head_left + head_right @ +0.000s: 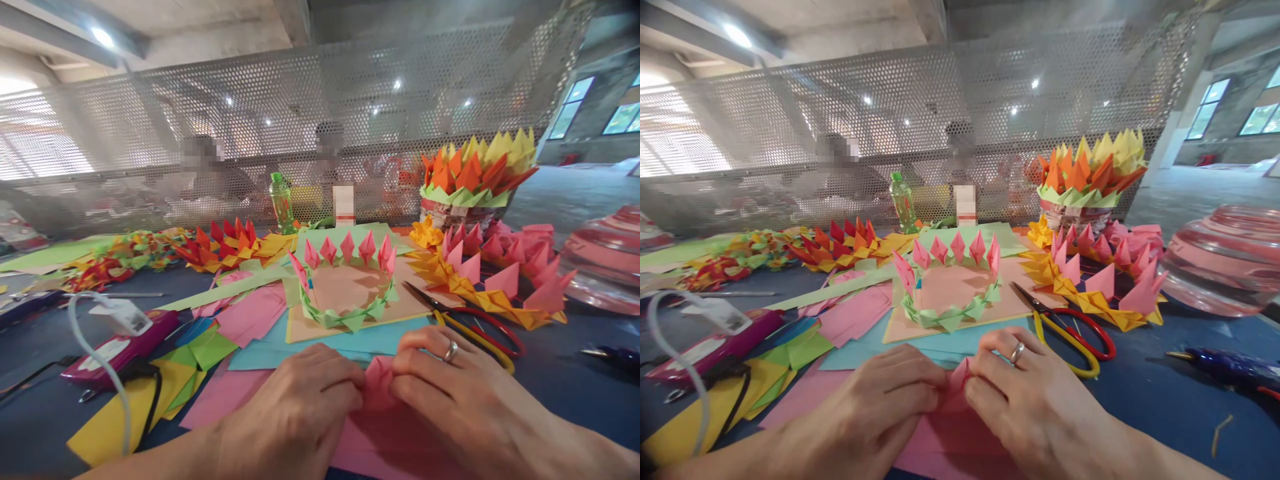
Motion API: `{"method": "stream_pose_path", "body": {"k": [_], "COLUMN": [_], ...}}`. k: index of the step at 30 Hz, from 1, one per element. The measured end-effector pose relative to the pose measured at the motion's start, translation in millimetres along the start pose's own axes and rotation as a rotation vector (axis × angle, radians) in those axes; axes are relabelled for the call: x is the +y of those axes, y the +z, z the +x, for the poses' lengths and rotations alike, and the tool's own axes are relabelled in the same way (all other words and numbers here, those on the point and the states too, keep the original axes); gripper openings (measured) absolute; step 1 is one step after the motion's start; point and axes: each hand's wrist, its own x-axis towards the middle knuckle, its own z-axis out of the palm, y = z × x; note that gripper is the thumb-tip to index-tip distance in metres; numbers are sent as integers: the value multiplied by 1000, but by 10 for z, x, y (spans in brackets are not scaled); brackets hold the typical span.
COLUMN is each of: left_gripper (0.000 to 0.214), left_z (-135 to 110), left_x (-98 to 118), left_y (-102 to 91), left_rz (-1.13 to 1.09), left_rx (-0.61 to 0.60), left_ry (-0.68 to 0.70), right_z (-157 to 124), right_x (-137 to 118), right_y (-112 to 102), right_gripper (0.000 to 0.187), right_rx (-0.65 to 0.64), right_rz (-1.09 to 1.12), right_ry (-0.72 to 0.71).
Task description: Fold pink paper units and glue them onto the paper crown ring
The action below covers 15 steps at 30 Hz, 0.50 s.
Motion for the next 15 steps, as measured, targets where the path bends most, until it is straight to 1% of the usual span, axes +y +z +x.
{"method": "stream_pose_path", "body": {"k": [4,6,9,10,12,15], "left_gripper": [36,31,15,13,20,29], "left_z": [21,23,13,11,21,68], "left_x": [89,110,117,120,130,147], "left_y": [-68,-79,-57,-49,-52,-107], "left_rz": [35,43,72,85,105,129], "left_rx": [-43,-68,-108,-115,-127,-164], "left_ry": [-58,-54,-28,-23,-9,35], "right_z": [20,25,26,27,35,68], "right_x": [-18,-26,-31,-30,-30,-46], "right_y": [17,22,17,10,-11,-63], "right_gripper": [28,26,26,27,25,10], "right_rx": [65,68,63,60,50,16], "right_rz": [10,32,92,117,153,161], "right_ry": [-115,-134,-154,-146,-88,62]}}
